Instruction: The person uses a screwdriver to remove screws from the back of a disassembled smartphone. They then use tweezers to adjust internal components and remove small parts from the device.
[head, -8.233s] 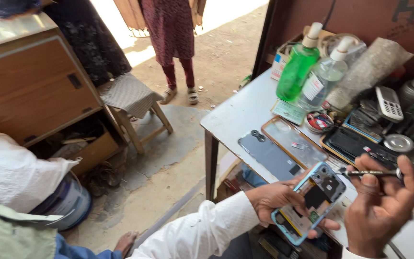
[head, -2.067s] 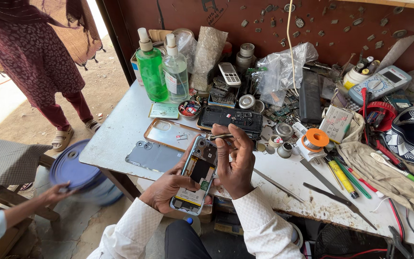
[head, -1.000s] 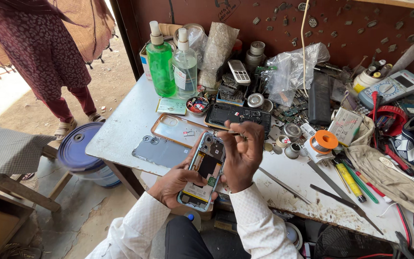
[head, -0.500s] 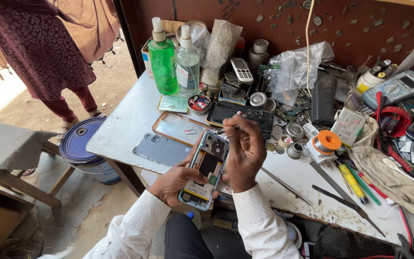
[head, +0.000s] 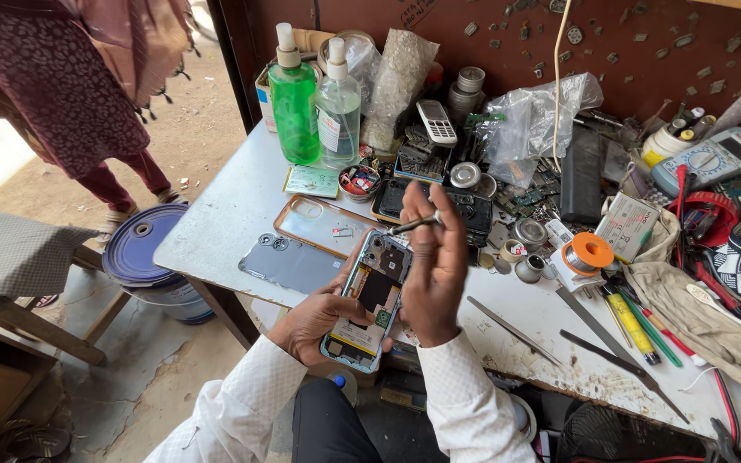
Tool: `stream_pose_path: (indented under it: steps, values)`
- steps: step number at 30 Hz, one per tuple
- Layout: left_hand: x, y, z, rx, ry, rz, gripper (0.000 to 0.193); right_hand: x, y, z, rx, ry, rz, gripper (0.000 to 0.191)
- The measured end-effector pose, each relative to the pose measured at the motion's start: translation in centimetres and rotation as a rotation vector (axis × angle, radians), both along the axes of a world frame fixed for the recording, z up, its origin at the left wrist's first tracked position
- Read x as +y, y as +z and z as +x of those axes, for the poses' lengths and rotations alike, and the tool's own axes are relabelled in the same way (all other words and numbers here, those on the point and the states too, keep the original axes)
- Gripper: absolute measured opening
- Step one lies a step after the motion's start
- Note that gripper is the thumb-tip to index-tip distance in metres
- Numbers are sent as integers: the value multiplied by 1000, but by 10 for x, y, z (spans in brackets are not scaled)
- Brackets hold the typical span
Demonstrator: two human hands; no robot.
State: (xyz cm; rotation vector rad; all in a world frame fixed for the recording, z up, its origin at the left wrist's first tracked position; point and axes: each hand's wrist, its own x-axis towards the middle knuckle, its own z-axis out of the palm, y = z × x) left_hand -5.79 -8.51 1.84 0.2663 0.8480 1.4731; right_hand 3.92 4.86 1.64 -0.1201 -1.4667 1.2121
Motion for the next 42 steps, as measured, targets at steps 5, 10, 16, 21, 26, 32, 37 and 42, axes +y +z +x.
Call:
stream_pose_path:
  steps: [5, 10, 16, 21, 26, 32, 37, 42]
  values:
    - [1, 1, 0, -25, -54, 46, 104, 0, 2, -6, -46, -118, 181, 36]
    - [1, 4, 2, -10, -44, 59, 108, 1, 8, -2, -9, -28, -83, 44]
    - [3, 3, 1, -49, -81, 64, 109, 2, 7, -1, -71, -139, 270, 40]
    - [2, -1, 0, -79, -75, 132, 109, 11, 3, -6, -19, -101, -37, 37]
    - [5, -11, -3, -115, -65, 103, 108, 3, 1, -5, -61, -75, 108, 51]
    - [1, 0, -3, -24, -16, 121, 112, -2, 11, -17, -63, -184, 73, 59]
    - [-10, 39, -19, 272, 35, 100, 118, -6, 25, -28, 169, 75, -222, 65]
    - [-2, 60, -47, 1023, -12, -237, 114, 6, 31, -32, 183, 55, -287, 66]
